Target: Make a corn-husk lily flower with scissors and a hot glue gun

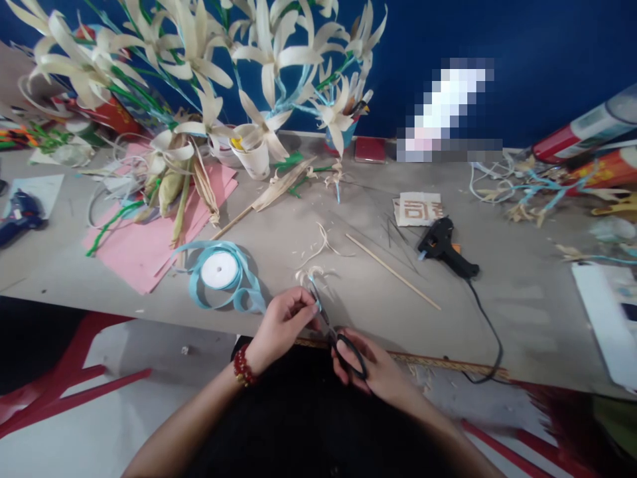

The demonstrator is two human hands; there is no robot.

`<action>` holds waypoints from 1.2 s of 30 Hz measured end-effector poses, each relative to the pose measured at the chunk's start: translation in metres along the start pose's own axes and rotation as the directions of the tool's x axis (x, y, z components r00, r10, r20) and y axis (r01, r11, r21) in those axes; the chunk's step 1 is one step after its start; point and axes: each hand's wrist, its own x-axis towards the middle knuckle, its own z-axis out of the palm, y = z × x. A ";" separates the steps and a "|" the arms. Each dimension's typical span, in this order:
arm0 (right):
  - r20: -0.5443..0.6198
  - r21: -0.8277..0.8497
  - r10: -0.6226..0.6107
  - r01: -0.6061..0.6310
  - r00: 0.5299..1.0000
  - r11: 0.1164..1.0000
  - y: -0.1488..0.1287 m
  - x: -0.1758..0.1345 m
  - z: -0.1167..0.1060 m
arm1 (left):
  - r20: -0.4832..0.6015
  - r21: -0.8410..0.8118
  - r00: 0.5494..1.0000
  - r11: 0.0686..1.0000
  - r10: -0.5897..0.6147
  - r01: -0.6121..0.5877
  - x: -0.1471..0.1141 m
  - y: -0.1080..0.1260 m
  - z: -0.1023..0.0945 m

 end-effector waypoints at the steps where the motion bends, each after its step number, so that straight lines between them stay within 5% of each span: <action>1: -0.002 0.009 0.002 -0.002 1.000 1.000 0.000 0.000 0.001 | -0.003 -0.010 1.000 1.000 0.001 -0.001 0.000 0.000 0.000; 36: -0.003 -0.116 -0.073 0.073 0.997 0.991 0.001 -0.001 -0.001 | 0.037 -0.097 0.999 0.995 -0.018 0.022 0.000 0.001 -0.001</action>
